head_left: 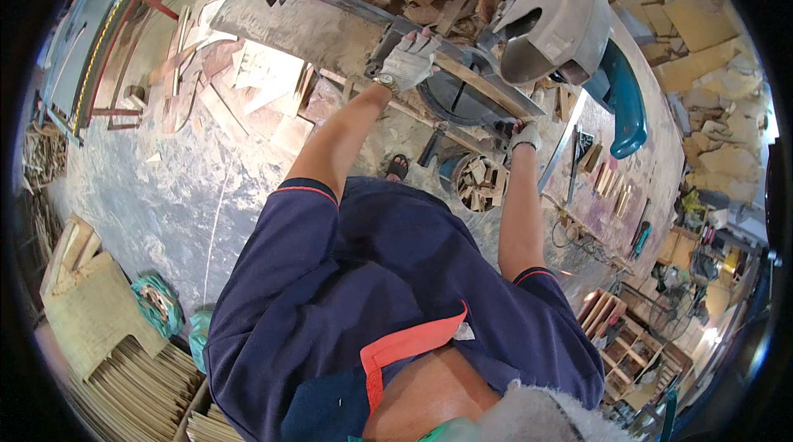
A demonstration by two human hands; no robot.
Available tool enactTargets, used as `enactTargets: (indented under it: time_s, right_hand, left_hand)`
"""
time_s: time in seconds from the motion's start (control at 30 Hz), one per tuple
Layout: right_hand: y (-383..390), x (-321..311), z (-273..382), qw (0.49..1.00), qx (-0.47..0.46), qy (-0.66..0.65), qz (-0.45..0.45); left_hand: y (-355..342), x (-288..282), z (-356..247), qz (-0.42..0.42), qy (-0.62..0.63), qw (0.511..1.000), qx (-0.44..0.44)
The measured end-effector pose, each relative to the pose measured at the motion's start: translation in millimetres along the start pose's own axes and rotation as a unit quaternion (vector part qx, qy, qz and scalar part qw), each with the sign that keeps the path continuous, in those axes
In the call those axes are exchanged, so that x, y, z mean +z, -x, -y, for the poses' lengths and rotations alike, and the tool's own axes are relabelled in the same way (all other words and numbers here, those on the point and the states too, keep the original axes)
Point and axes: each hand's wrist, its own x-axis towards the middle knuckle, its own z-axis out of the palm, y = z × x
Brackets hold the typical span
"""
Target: The person repeatedly places small wooden pieces on a miter saw, lowers the blade to cut them, and removes the cut pieces. The process is repeated multiple times with different pieces of wood.
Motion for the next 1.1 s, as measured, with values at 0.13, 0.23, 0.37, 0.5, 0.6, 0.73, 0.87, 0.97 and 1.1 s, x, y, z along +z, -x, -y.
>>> enactTargets:
  time_s: [0.13, 0.23, 0.37, 0.5, 0.6, 0.73, 0.87, 0.97, 1.1]
  right_hand:
    - [-0.2, 0.3, -2.1, 1.000, -0.004, -0.023, 0.003]
    - [-1.9, -0.3, -3.5, 0.999, -0.010, -0.040, -0.015]
    - [7.3, -2.5, -1.0, 0.999, 0.011, -0.052, -0.006]
    - [58.7, -6.0, 24.5, 0.995, -0.036, -0.079, -0.056]
    - [133.1, -8.0, 80.1, 0.974, -0.218, -0.045, -0.049]
    - [255.6, 9.9, 195.8, 0.880, -0.461, -0.031, 0.109]
    - [347.2, 55.7, 282.5, 0.759, -0.531, 0.299, 0.229]
    - [369.1, 96.9, 285.6, 0.639, -0.505, 0.546, 0.197]
    - [382.4, 103.7, 262.4, 0.633, -0.406, 0.649, 0.114]
  left_hand:
    - [-7.9, 4.0, 2.2, 0.064, -0.014, 0.997, 0.026]
    - [-16.3, -4.8, 6.5, 0.101, 0.016, 0.994, 0.045]
    - [-22.4, -14.1, 4.4, 0.131, 0.028, 0.990, 0.046]
    - [-25.2, -11.4, 3.9, 0.147, 0.020, 0.988, 0.040]
    - [-22.7, -3.8, 5.1, 0.156, 0.022, 0.987, 0.038]
    - [-20.4, 6.1, 6.4, 0.139, -0.014, 0.989, 0.048]
    - [-20.8, 6.9, 5.1, 0.088, 0.023, 0.996, 0.025]
    - [-23.4, 2.3, 4.5, 0.114, -0.004, 0.992, 0.043]
    - [-24.1, -2.4, 4.3, 0.103, 0.015, 0.994, 0.044]
